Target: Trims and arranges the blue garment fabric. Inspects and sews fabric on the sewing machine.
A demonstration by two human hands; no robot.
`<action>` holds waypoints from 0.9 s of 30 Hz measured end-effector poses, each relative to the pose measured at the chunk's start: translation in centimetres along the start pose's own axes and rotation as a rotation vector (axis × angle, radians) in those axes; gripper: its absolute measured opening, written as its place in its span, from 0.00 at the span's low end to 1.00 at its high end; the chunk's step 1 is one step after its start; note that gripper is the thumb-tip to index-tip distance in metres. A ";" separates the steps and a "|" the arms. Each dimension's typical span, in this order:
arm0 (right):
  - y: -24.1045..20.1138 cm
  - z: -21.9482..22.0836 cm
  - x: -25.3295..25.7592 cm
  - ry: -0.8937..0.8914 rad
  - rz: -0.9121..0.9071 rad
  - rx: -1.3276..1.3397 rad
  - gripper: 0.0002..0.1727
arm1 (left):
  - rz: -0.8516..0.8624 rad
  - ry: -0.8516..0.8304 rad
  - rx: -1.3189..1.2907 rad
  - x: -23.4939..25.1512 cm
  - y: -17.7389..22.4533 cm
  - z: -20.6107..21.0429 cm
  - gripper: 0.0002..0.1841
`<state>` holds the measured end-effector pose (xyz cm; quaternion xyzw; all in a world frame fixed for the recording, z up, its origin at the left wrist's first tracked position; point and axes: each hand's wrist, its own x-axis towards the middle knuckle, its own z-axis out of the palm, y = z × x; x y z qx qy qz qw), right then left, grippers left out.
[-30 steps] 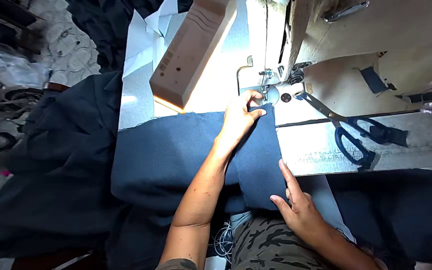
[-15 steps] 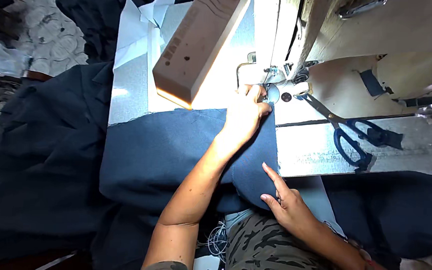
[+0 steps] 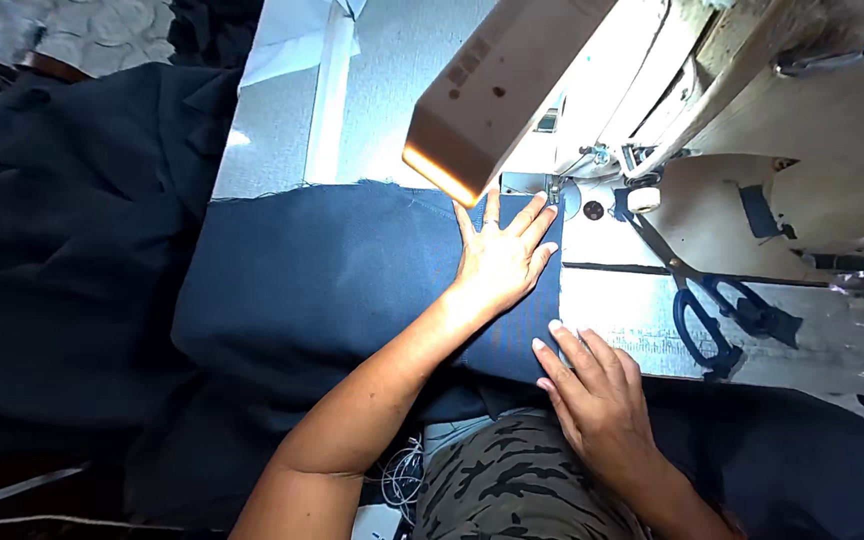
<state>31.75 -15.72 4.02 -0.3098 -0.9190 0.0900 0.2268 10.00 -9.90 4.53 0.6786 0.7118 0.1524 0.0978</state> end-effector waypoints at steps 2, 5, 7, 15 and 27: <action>0.1 0.8 -0.2 -0.009 -0.031 0.009 0.24 | 0.001 0.011 0.001 0.1 -0.1 0.1 0.29; 0.3 1.4 -0.5 0.016 -0.031 0.040 0.26 | -0.011 0.007 -0.028 0.0 -0.1 -0.2 0.29; 0.3 1.5 -0.5 0.035 -0.027 0.054 0.26 | -0.017 -0.002 -0.046 -0.1 -0.1 -0.3 0.28; 0.7 2.2 0.1 0.087 -0.005 0.101 0.25 | -0.016 0.004 -0.072 0.6 -0.6 -0.5 0.26; 1.5 2.9 3.3 0.130 0.019 0.070 0.19 | -0.030 -0.012 -0.008 3.9 -1.7 -0.9 0.26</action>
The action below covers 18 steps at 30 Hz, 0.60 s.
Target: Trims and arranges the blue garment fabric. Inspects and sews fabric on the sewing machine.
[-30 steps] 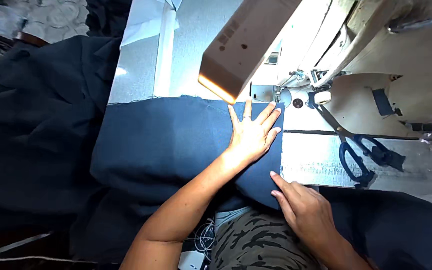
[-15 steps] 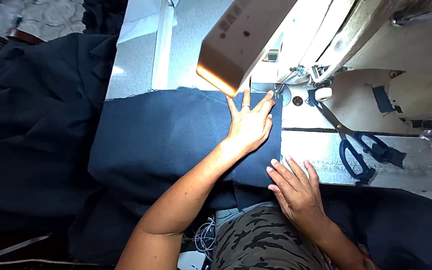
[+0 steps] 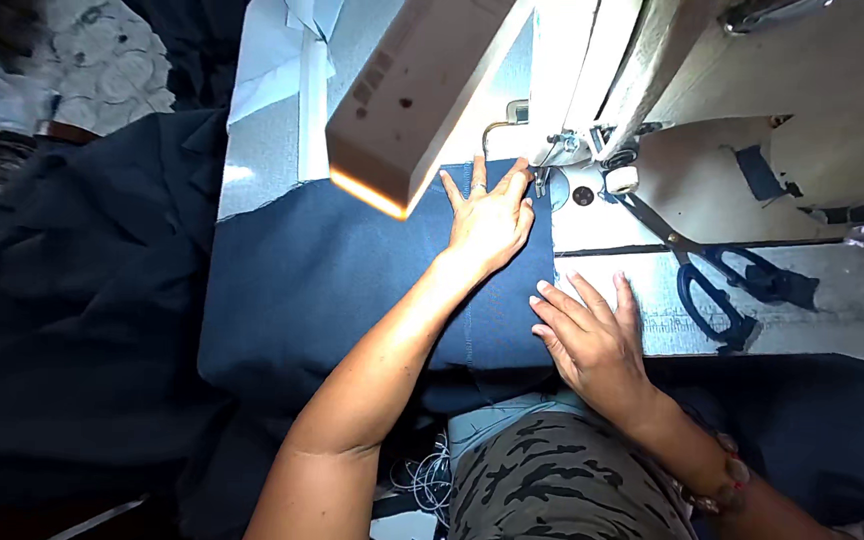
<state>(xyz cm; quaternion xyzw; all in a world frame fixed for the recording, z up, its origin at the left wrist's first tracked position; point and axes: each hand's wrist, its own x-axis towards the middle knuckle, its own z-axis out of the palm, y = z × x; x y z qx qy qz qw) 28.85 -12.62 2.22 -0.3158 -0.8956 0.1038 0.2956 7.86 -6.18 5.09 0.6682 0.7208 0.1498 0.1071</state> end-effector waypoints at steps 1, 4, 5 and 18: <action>0.1 0.1 0.3 0.001 0.002 -0.005 0.19 | 0.000 0.002 0.002 0.4 -0.1 -0.1 0.26; 0.4 0.5 0.8 0.010 0.011 -0.013 0.19 | -0.009 -0.020 0.020 1.5 -0.3 -0.2 0.28; 0.5 0.7 0.9 0.017 0.018 -0.015 0.19 | -0.014 -0.031 0.025 1.8 -0.4 -0.3 0.28; 0.5 0.1 1.0 -0.024 0.108 0.113 0.23 | 0.238 0.254 -0.315 -14.7 4.2 1.3 0.11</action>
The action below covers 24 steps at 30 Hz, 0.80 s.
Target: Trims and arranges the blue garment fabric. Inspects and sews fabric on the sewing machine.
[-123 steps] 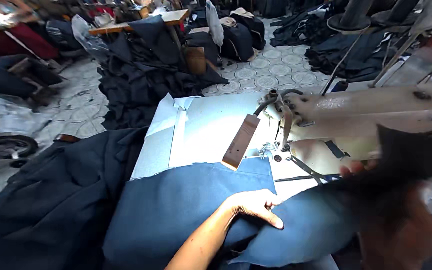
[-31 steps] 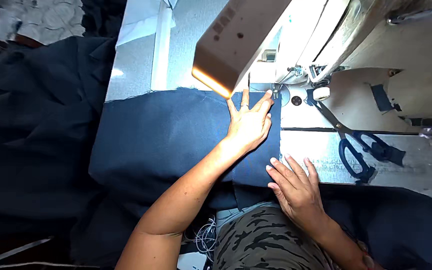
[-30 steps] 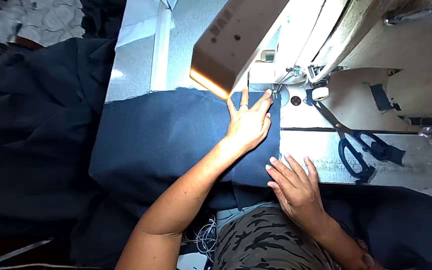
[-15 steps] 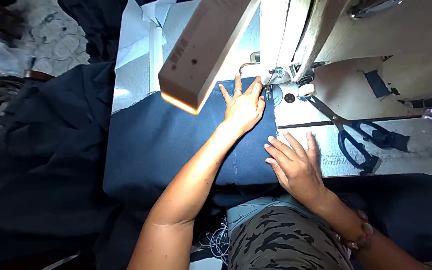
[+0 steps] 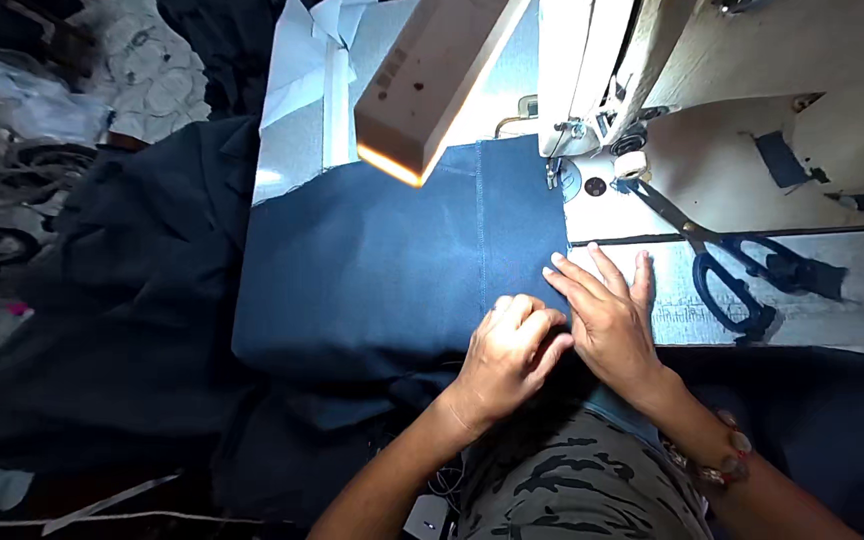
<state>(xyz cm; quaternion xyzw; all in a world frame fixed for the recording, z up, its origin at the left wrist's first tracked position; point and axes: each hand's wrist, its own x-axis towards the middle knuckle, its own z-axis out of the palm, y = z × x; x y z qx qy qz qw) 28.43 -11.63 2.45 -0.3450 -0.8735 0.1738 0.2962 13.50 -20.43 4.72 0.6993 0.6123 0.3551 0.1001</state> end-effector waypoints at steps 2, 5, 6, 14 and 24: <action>0.1 -0.4 0.0 -0.022 0.010 0.028 0.24 | 0.014 0.031 0.039 -1.6 -0.7 1.2 0.13; 0.0 -0.6 0.0 -0.044 0.015 0.030 0.25 | 0.077 0.133 0.043 -2.1 -1.6 1.9 0.10; 0.0 -0.6 0.0 -0.046 0.017 0.030 0.25 | 0.082 0.149 0.028 -2.1 -1.6 1.9 0.10; 0.4 -0.3 -0.2 0.143 0.048 0.156 0.18 | -0.125 0.319 -0.409 -1.6 -1.5 0.7 0.09; 0.7 -1.8 -1.1 0.005 -0.106 -0.091 0.12 | -0.001 0.133 -0.023 -0.6 -0.4 -0.2 0.14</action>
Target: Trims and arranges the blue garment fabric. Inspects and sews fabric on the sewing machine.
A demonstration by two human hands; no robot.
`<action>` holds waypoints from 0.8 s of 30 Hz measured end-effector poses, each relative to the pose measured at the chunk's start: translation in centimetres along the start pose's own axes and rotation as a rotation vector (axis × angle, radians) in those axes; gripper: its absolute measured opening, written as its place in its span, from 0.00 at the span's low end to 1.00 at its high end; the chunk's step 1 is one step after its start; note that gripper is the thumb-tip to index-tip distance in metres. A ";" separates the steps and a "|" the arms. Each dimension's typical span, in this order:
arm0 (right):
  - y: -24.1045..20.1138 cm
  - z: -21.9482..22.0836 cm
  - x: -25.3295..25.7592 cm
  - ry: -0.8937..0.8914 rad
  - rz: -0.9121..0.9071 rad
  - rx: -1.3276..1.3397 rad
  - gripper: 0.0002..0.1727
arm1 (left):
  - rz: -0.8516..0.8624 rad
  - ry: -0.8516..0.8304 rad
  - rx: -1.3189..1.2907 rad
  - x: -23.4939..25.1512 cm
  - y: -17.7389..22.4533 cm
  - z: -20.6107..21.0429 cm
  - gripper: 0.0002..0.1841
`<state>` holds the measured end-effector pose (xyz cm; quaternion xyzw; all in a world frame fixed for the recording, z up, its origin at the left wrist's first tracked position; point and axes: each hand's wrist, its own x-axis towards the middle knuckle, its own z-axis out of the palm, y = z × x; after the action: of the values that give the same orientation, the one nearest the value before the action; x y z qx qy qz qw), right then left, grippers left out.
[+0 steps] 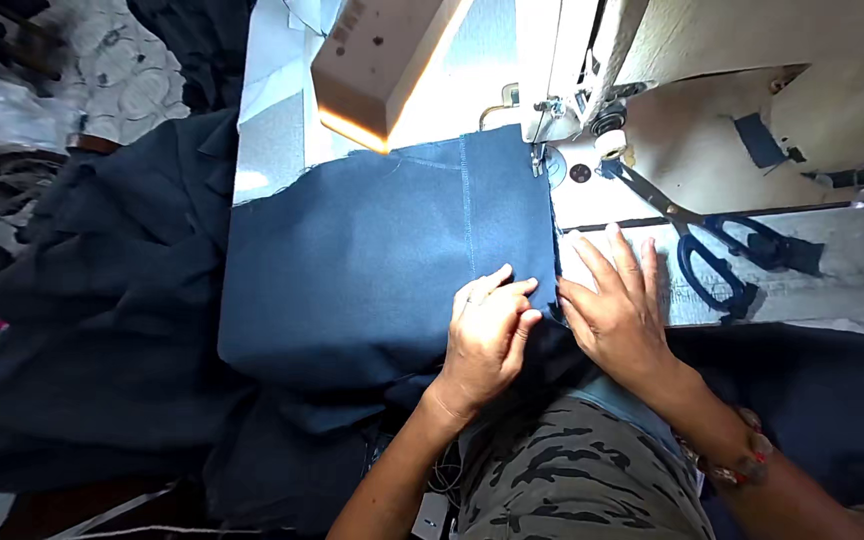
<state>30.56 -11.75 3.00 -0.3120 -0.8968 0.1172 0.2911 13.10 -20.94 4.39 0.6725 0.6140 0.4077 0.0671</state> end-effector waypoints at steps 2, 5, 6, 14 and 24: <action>0.4 0.0 0.0 -0.012 -0.144 0.013 0.07 | 0.051 -0.073 0.145 0.6 0.7 0.0 0.12; 1.2 0.1 -0.5 -0.033 -0.285 0.043 0.10 | 0.050 -0.178 0.174 1.7 0.9 -0.6 0.15; 1.3 0.1 -0.9 -0.033 -0.297 0.046 0.11 | 0.041 -0.182 0.150 2.2 0.7 -0.8 0.16; 0.3 -0.2 -2.6 -0.028 -0.243 0.023 0.12 | -0.033 -0.159 0.157 4.9 -2.0 -0.7 0.18; 0.0 -0.7 -2.2 -0.061 -0.211 -0.003 0.12 | -0.159 -0.282 0.302 4.1 -2.8 -0.3 0.21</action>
<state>32.38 -13.13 2.54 -0.2127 -0.9332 0.0939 0.2739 10.46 -16.73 4.86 0.6747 0.7038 0.2065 0.0829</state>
